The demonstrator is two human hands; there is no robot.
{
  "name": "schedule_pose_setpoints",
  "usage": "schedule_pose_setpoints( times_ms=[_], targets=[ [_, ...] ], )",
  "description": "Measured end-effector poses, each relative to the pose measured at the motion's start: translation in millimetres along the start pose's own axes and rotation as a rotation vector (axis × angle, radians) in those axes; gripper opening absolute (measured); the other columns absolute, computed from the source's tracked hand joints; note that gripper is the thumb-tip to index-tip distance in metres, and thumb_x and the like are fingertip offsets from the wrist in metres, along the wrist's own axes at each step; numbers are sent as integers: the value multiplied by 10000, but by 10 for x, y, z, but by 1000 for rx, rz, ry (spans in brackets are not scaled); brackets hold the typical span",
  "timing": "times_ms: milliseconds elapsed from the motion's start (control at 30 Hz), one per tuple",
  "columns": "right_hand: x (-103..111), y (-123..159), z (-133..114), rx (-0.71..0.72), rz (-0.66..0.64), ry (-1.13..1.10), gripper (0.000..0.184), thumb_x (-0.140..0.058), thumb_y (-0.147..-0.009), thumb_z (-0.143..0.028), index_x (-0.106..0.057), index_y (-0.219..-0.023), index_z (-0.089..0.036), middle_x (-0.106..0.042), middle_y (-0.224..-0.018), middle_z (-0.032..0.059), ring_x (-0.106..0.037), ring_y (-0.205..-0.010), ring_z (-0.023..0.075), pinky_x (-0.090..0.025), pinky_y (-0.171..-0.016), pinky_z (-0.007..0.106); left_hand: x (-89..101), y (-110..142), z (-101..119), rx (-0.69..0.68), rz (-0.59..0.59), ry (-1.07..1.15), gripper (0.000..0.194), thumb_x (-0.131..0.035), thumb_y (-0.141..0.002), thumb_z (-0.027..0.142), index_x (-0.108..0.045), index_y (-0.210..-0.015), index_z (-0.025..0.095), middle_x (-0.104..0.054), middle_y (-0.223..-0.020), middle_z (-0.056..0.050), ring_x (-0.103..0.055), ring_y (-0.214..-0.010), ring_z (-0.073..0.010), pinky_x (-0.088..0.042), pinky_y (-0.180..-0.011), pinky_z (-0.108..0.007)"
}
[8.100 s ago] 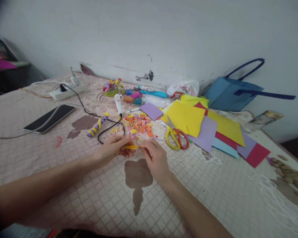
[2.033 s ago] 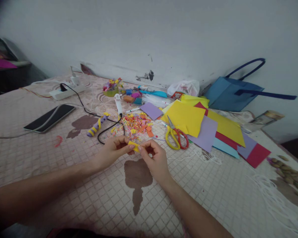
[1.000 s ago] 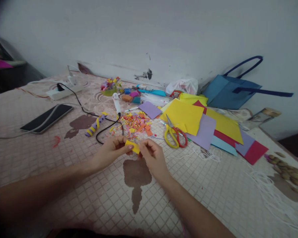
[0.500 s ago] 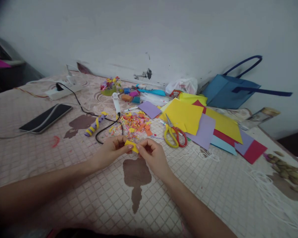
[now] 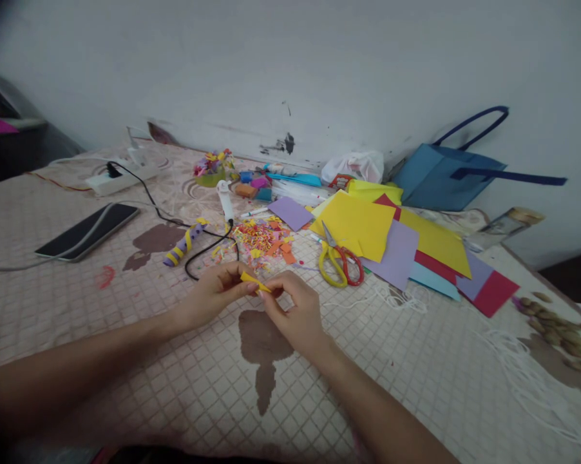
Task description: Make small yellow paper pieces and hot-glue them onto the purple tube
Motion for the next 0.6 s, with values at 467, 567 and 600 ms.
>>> schedule_pose_setpoints(
  times_ms=[467, 567, 600],
  targets=[
    [-51, 41, 249, -232, 14, -171, 112, -594, -809, -247, -565, -713, -198, -566, -657, -10, -530, -615, 127, -436, -578, 250, -34, -23, -78, 48, -14, 133, 216, -675, -740, 318, -585, -804, 132, -607, -758, -10, -563, -699, -107, -467, -690, -243],
    [-115, 29, 297, -295, -56, -261, 139, -599, -808, -288, -565, -714, -192, -561, -645, -14, -519, -596, 119, -431, -566, 243, -21, -29, -94, 70, -20, 78, 215, -656, -750, 333, -577, -769, 134, -597, -728, -6, -560, -677, -108, -470, -663, -241],
    [-147, 25, 314, -314, -99, -288, 150, -600, -808, -299, -566, -713, -189, -562, -648, -13, -519, -596, 118, -430, -568, 244, -21, -30, -98, 77, -33, 31, 212, -648, -754, 333, -575, -749, 134, -593, -710, -5, -556, -663, -108, -464, -643, -236]
  ],
)
Point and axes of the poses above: each hand's wrist, its own y-axis away from the middle knuckle, its own x-axis out of the back of the hand, z = x × y, the point moved 10 cm from there along -y, towards the middle knuckle
